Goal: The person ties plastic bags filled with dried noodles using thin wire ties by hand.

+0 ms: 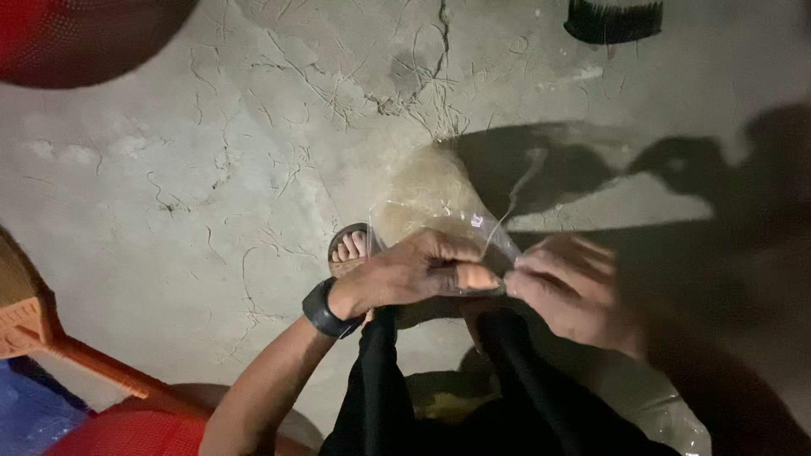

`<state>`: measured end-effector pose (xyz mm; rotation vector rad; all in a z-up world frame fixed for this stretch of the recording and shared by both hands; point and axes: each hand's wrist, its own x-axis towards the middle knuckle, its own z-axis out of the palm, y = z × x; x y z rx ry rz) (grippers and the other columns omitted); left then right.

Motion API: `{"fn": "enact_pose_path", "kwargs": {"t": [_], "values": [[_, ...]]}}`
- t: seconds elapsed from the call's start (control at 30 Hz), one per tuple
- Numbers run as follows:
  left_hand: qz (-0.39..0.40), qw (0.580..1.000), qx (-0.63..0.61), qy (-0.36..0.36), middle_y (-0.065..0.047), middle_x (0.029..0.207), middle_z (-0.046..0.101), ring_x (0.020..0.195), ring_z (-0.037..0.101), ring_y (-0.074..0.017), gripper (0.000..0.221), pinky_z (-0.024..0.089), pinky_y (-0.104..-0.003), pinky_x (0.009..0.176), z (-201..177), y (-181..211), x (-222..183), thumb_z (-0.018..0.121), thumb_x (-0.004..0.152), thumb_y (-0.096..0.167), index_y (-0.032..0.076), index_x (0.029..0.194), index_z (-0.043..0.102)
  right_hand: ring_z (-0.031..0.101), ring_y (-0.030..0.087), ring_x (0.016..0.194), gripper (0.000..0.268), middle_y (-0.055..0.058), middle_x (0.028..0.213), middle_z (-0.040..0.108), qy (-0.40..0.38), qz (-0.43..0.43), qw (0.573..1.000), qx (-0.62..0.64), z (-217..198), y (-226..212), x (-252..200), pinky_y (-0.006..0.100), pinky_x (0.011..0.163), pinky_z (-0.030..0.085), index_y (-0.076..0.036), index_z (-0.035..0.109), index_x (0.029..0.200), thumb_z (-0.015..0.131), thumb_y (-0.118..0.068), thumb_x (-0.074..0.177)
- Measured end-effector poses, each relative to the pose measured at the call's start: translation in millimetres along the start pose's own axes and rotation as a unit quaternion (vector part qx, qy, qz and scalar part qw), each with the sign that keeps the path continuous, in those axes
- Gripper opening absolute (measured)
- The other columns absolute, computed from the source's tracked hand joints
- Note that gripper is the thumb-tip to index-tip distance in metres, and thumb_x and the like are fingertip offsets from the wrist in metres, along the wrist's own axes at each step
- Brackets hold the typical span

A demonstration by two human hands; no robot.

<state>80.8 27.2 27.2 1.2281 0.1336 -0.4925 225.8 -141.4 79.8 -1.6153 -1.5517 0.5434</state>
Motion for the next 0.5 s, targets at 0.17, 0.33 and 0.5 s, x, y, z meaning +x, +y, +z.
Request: {"fn": "enact_pose_path", "kwargs": {"t": [0.17,0.33,0.5], "values": [[-0.217,0.947,0.237,-0.004,-0.013,0.103,0.080,0.072,0.077,-0.0253,0.028,0.063,-0.039,0.073,2,0,-4,0.067,0.096,0.009,0.018,0.121,0.075,0.061,0.019,0.054,0.015,-0.004,0.068,0.053,-0.021,-0.008,0.996,-0.087,6,15,-25,0.031,0.047,0.048,-0.009,0.068,0.077,0.068,-0.005,0.092],[-0.057,0.905,0.422,0.003,-0.016,0.088,0.079,0.082,0.076,-0.0328,0.015,0.060,-0.041,0.068,-1,51,-44,0.065,0.096,0.007,0.002,0.092,0.078,0.059,0.018,0.053,0.015,0.002,0.068,0.053,-0.056,0.003,0.995,-0.085,-4,4,-15,0.030,0.049,0.050,-0.009,0.064,0.078,0.069,-0.003,0.091],[-0.035,0.932,0.343,0.113,-0.014,0.088,0.078,0.073,0.075,-0.0255,0.025,0.060,-0.035,0.068,0,20,-52,0.060,0.099,0.007,0.008,0.079,0.075,0.064,0.021,0.059,0.017,0.000,0.073,0.054,-0.080,-0.043,0.991,-0.103,3,-4,-5,0.032,0.053,0.052,-0.011,0.066,0.081,0.063,-0.005,0.097]]}}
